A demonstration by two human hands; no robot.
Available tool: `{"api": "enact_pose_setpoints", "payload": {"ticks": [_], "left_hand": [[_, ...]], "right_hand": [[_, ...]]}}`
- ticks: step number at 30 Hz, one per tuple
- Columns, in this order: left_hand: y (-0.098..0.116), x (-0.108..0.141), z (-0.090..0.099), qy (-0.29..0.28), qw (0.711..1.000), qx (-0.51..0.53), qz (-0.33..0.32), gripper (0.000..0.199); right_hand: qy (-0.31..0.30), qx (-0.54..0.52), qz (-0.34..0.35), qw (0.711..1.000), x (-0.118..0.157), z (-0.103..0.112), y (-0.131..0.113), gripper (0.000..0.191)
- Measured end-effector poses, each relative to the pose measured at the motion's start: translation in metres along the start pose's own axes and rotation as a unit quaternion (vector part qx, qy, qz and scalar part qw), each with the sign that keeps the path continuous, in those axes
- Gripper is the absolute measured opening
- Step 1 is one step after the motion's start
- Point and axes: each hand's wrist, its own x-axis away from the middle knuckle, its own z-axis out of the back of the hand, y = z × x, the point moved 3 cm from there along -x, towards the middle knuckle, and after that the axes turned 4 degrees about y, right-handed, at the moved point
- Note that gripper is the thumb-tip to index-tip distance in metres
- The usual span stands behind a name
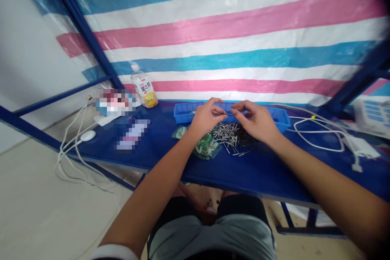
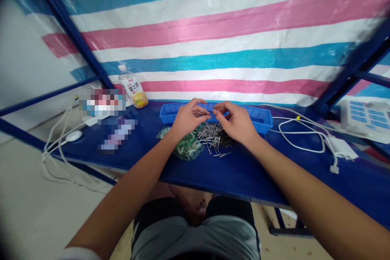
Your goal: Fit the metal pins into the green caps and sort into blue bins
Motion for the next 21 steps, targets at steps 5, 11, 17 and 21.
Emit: {"api": "enact_pose_setpoints", "payload": {"ticks": [5, 11, 17, 21], "left_hand": [[0.006, 0.003, -0.004, -0.068, 0.986, -0.129, -0.08, 0.051], [0.002, 0.003, -0.006, -0.08, 0.986, -0.129, -0.075, 0.061], [0.001, 0.001, -0.005, -0.048, 0.99, -0.095, -0.088, 0.052], [0.004, 0.001, -0.003, -0.017, 0.997, -0.037, -0.066, 0.049]], "right_hand": [[-0.08, 0.025, 0.069, 0.994, 0.003, -0.003, -0.009, 0.022], [-0.123, 0.09, 0.12, 0.981, 0.005, -0.007, -0.007, 0.014], [-0.093, 0.112, 0.084, 0.986, 0.002, -0.006, 0.004, 0.015], [-0.081, 0.114, 0.069, 0.988, 0.0, -0.005, 0.008, 0.017]]}}
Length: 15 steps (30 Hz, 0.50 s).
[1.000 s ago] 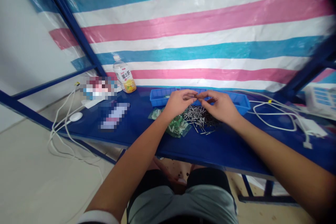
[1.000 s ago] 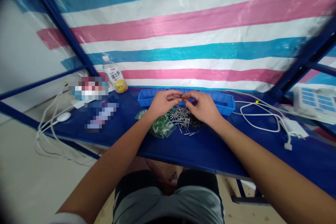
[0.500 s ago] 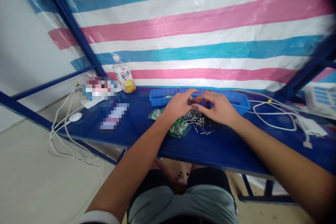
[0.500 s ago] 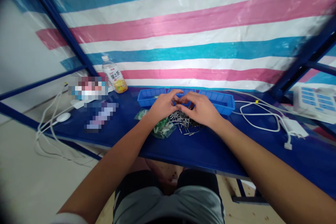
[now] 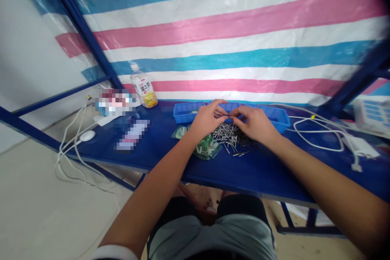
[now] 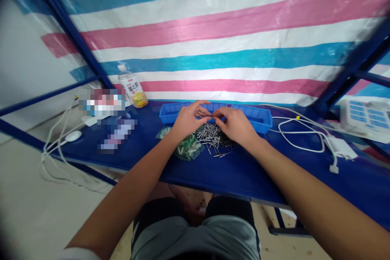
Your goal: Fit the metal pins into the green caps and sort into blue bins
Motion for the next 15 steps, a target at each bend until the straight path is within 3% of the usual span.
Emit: {"api": "enact_pose_setpoints", "payload": {"ticks": [7, 15], "left_hand": [[-0.0026, -0.0013, -0.0008, 0.026, 0.994, 0.098, 0.042, 0.046], [-0.0009, -0.0029, -0.0003, 0.02, 0.991, 0.129, 0.043, 0.053]], "right_hand": [[-0.018, 0.007, -0.018, 1.0, 0.0003, -0.0025, 0.0024, 0.02], [-0.033, -0.014, -0.036, 0.999, 0.0004, -0.004, -0.0006, 0.028]]}}
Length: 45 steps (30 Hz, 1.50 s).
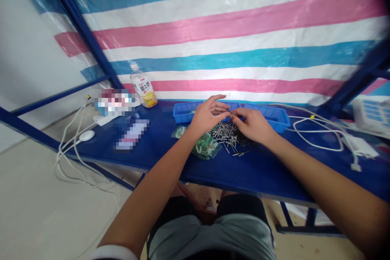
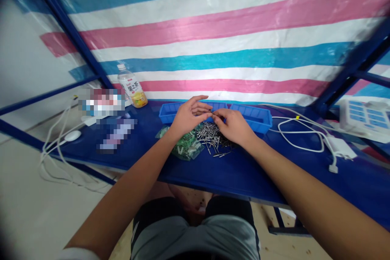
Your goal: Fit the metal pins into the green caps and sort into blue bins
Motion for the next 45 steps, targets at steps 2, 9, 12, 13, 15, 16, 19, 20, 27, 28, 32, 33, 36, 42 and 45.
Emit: {"api": "enact_pose_setpoints", "payload": {"ticks": [2, 9, 12, 13, 15, 16, 19, 20, 27, 28, 32, 33, 36, 42, 45], "left_hand": [[0.002, 0.0, 0.002, 0.008, 0.999, -0.047, -0.009, 0.05], [0.004, 0.003, 0.004, -0.021, 0.974, -0.219, -0.048, 0.036], [0.003, 0.004, 0.003, -0.03, 0.968, -0.246, -0.047, 0.036], [0.003, 0.004, 0.003, -0.032, 0.966, -0.253, -0.047, 0.035], [0.003, 0.004, 0.003, -0.032, 0.963, -0.263, -0.048, 0.034], [0.003, 0.004, 0.003, -0.03, 0.962, -0.266, -0.049, 0.033], [0.003, 0.004, 0.003, -0.024, 0.96, -0.273, -0.05, 0.03], [0.003, 0.004, 0.003, -0.024, 0.96, -0.275, -0.051, 0.029], [0.003, 0.004, 0.002, -0.027, 0.956, -0.284, -0.064, 0.029], [0.003, 0.004, 0.002, -0.027, 0.956, -0.284, -0.065, 0.029], [0.004, 0.004, 0.001, -0.026, 0.958, -0.277, -0.065, 0.028], [0.004, 0.004, 0.001, -0.026, 0.959, -0.276, -0.062, 0.028], [0.004, 0.003, 0.001, -0.029, 0.959, -0.276, -0.057, 0.027], [0.004, 0.004, 0.0, -0.043, 0.955, -0.285, -0.065, 0.028], [0.004, 0.005, -0.001, -0.052, 0.955, -0.286, -0.061, 0.028]], "right_hand": [[0.012, -0.019, -0.03, 0.999, -0.002, 0.006, 0.002, 0.03], [0.039, 0.192, -0.099, 0.976, -0.01, 0.043, 0.021, 0.035], [-0.011, 0.305, -0.159, 0.939, -0.006, 0.049, 0.031, 0.039], [-0.022, 0.325, -0.172, 0.93, -0.004, 0.049, 0.033, 0.04], [-0.023, 0.338, -0.177, 0.924, -0.002, 0.05, 0.036, 0.044], [-0.013, 0.331, -0.17, 0.928, -0.002, 0.05, 0.035, 0.046], [-0.002, 0.259, -0.101, 0.961, -0.004, 0.046, 0.025, 0.044], [-0.015, 0.223, -0.064, 0.973, -0.005, 0.043, 0.019, 0.043], [-0.154, 0.113, 0.124, 0.974, 0.005, 0.013, -0.009, 0.045], [-0.154, 0.11, 0.129, 0.973, 0.007, 0.009, -0.008, 0.044], [-0.149, 0.105, 0.123, 0.976, 0.008, 0.001, -0.003, 0.03], [-0.147, 0.105, 0.12, 0.976, 0.007, 0.0, -0.002, 0.027], [-0.145, 0.104, 0.118, 0.977, 0.006, 0.0, -0.001, 0.022], [-0.138, 0.067, 0.106, 0.982, 0.003, -0.001, -0.001, 0.015], [-0.129, 0.033, 0.083, 0.988, 0.002, -0.001, -0.001, 0.012]]}}
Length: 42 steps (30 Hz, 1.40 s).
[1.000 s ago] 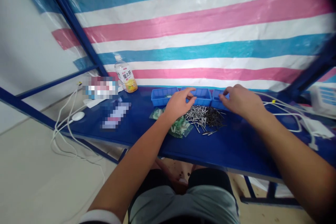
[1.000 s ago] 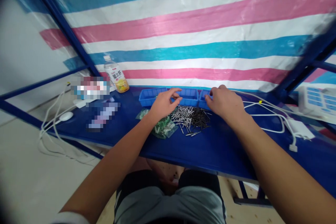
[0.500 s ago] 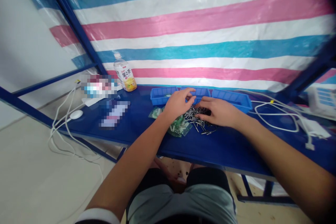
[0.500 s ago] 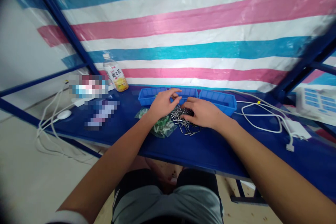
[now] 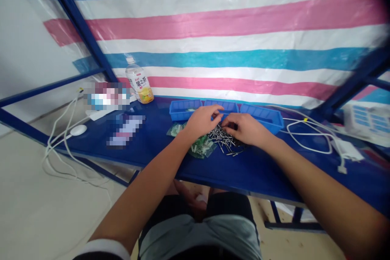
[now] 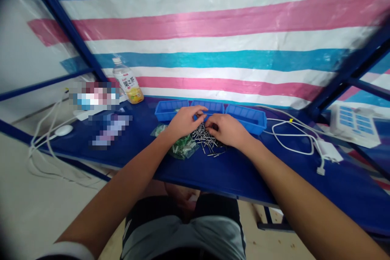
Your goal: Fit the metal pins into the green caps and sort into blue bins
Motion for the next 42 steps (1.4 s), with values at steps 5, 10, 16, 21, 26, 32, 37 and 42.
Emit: {"api": "enact_pose_setpoints", "payload": {"ticks": [5, 10, 16, 21, 26, 32, 37, 42], "left_hand": [[0.001, 0.0, 0.0, -0.01, 1.0, 0.009, -0.005, 0.03], [0.001, -0.001, 0.001, -0.006, 1.0, 0.006, -0.01, 0.027], [0.001, -0.001, 0.0, -0.012, 1.0, 0.01, -0.007, 0.027], [0.003, -0.001, -0.002, -0.016, 1.0, 0.006, -0.021, 0.028], [0.007, 0.001, 0.0, -0.023, 0.999, -0.016, -0.042, 0.031], [0.01, 0.003, 0.0, -0.019, 0.999, -0.013, -0.041, 0.033], [0.008, 0.0, -0.001, -0.023, 0.999, 0.021, -0.044, 0.028], [0.007, -0.004, 0.002, 0.008, 0.998, 0.065, -0.023, 0.019]], "right_hand": [[0.023, -0.041, -0.04, 0.998, -0.001, 0.0, 0.0, 0.011], [0.012, -0.033, -0.046, 0.998, 0.0, 0.002, -0.005, 0.005], [-0.007, -0.039, -0.016, 0.999, 0.0, -0.001, -0.002, 0.002], [-0.005, -0.045, -0.013, 0.999, 0.001, -0.002, 0.004, 0.008], [0.027, -0.05, -0.04, 0.998, 0.0, 0.006, -0.002, 0.008], [0.171, -0.058, -0.089, 0.979, 0.002, 0.022, -0.003, 0.009], [0.217, -0.134, -0.13, 0.958, 0.003, 0.023, 0.001, 0.017], [0.198, -0.131, -0.134, 0.962, 0.002, 0.02, 0.003, 0.021]]}}
